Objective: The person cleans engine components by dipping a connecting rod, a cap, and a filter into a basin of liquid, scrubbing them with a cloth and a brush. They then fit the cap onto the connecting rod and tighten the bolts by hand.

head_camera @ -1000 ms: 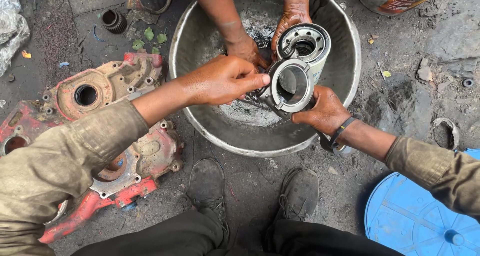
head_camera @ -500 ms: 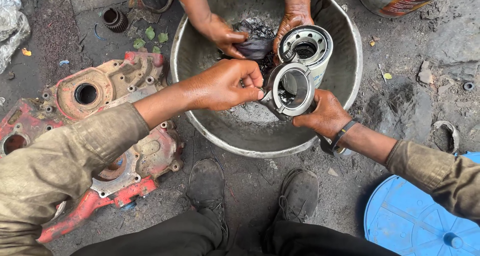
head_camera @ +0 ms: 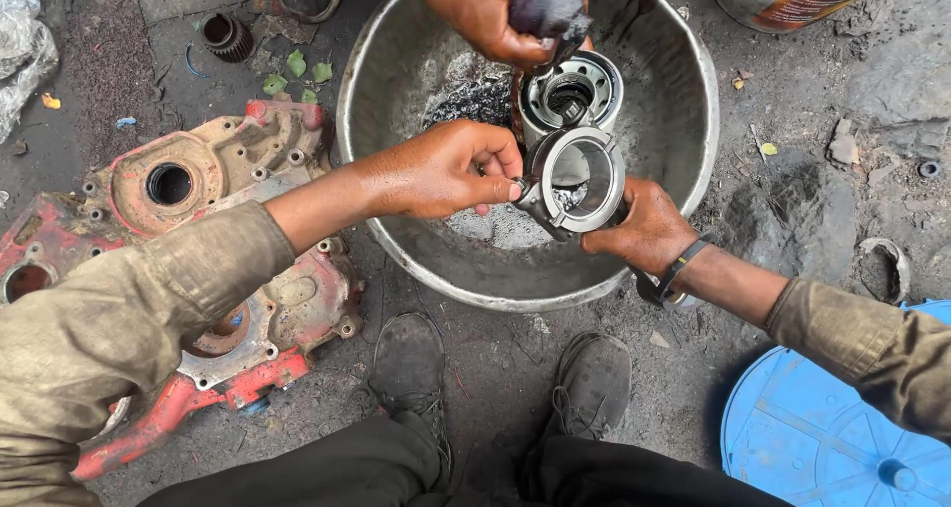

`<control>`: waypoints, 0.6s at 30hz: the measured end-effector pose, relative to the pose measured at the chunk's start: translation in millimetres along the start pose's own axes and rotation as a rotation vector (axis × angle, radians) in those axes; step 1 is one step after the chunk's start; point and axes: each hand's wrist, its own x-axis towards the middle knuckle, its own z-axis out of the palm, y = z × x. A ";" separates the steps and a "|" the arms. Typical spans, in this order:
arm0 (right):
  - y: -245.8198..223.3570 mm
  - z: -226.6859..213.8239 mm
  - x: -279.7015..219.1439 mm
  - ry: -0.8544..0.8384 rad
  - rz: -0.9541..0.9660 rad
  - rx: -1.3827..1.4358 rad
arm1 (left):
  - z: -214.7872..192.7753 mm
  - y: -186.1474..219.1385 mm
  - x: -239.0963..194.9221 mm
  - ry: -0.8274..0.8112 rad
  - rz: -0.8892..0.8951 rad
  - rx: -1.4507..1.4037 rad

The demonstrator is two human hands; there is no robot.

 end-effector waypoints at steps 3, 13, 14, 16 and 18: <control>1.4 0.3 1.0 -0.008 0.017 -0.004 | 0.6 6.8 2.9 -0.028 -0.278 0.014; 5.2 1.3 1.9 -0.005 -0.013 -0.020 | 2.5 11.3 -1.5 0.012 -0.099 0.317; 5.1 1.6 1.7 -0.003 -0.002 -0.029 | 1.4 11.7 -3.7 0.006 -0.020 0.315; 5.5 1.7 0.8 0.000 0.021 -0.049 | 0.0 12.4 -8.4 -0.008 0.140 0.308; 6.2 1.2 0.3 -0.009 0.013 -0.040 | -3.9 12.5 -8.4 -0.004 0.118 0.328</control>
